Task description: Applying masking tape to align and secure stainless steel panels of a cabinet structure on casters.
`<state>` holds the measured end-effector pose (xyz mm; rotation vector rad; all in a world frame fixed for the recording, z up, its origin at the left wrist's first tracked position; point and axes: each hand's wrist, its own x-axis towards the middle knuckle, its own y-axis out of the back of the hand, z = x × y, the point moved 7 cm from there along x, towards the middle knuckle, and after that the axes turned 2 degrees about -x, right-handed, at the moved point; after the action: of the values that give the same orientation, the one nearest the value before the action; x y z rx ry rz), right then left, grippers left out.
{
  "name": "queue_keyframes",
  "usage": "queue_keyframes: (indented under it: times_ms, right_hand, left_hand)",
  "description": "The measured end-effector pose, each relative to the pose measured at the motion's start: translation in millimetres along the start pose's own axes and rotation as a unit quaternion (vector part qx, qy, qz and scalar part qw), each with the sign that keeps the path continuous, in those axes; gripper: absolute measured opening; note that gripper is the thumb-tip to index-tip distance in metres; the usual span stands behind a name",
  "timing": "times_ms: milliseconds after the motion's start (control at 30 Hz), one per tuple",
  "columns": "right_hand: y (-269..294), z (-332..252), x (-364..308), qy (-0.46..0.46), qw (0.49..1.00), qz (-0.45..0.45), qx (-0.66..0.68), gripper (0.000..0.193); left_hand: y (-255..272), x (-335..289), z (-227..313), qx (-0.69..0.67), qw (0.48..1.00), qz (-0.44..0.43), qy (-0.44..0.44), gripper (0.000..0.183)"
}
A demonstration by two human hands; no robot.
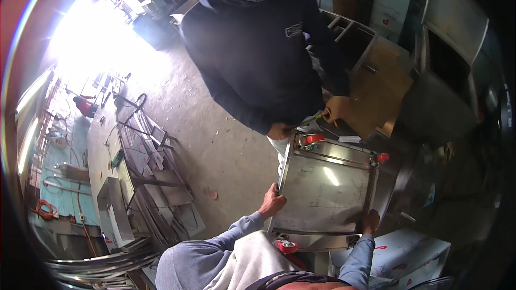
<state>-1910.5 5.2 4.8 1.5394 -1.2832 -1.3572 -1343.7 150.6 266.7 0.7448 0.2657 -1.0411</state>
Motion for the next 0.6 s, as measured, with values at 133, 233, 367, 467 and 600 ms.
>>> queue_keyframes:
  times_ms: [133,233,367,467,600]
  right_hand:
    - [8.4,0.8,-35.8,-0.088,0.995,-0.001,-0.051,0.052]
    - [30.4,-19.7,-37.3,-0.081,0.996,0.013,-0.031,0.028]
    - [101.2,-26.3,-91.1,-0.171,0.984,-0.059,-0.004,0.026]
    - [117.6,-14.8,-125.3,-0.161,0.985,0.053,-0.045,0.023]
    - [115.0,28.9,-147.9,-0.188,0.976,0.103,-0.04,0.029]
  left_hand:
    - [-18.8,44.7,-77.5,-0.375,0.925,-0.01,0.053,0.023]
    - [1.2,9.0,-11.2,-0.39,0.914,-0.065,-0.087,0.018]
    - [-17.2,36.1,-20.6,-0.164,0.984,-0.055,-0.052,0.013]
    - [-36.7,50.8,-44.4,-0.132,0.987,-0.073,-0.052,0.014]
    - [-63.4,62.8,-60.6,-0.146,0.981,-0.108,-0.075,0.011]
